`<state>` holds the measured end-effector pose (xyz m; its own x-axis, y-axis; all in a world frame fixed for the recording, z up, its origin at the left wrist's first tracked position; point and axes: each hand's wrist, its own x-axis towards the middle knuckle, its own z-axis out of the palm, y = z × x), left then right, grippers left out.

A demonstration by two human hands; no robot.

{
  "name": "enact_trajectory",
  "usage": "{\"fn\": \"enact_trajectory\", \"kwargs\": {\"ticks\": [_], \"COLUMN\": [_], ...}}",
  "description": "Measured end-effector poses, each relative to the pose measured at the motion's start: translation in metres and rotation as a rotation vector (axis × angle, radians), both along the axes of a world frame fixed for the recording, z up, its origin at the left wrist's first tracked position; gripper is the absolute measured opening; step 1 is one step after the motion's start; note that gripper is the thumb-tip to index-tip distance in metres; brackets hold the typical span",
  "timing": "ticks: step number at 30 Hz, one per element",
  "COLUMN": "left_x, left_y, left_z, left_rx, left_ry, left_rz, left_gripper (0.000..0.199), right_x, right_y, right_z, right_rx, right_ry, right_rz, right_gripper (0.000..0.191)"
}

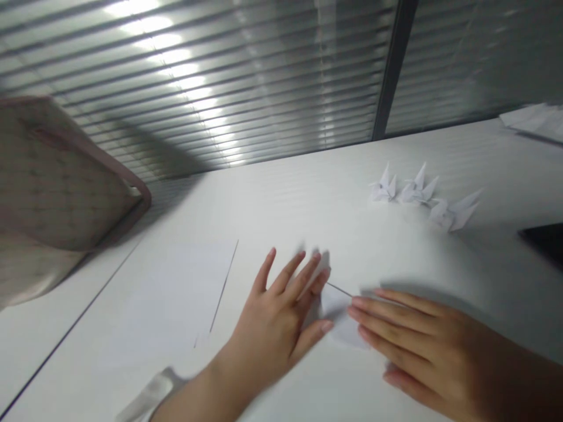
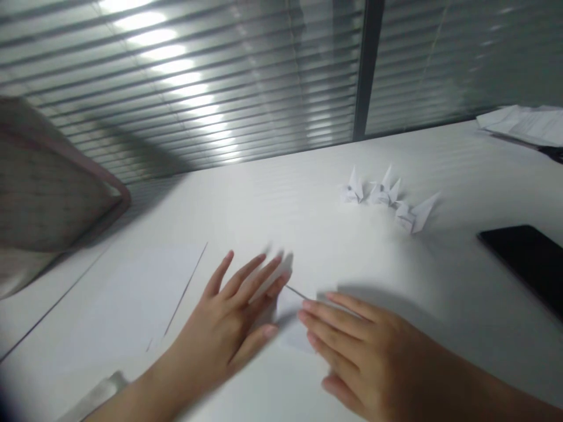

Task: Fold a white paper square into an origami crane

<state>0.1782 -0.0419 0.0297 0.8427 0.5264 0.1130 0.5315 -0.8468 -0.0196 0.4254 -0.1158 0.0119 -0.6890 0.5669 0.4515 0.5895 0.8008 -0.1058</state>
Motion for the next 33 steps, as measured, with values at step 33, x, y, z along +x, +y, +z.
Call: {"fn": "enact_trajectory", "kwargs": {"ticks": [33], "left_x": [0.006], "left_y": [-0.037], "left_z": [-0.002], "left_rx": [-0.335], "left_ry": [0.01], "left_rz": [-0.04], "left_gripper": [0.064], "right_x": [0.01], "right_y": [0.017], "right_z": [-0.029], "right_rx": [-0.306], "right_ry": [0.354], "right_rz": [-0.417], "right_gripper": [0.024]}}
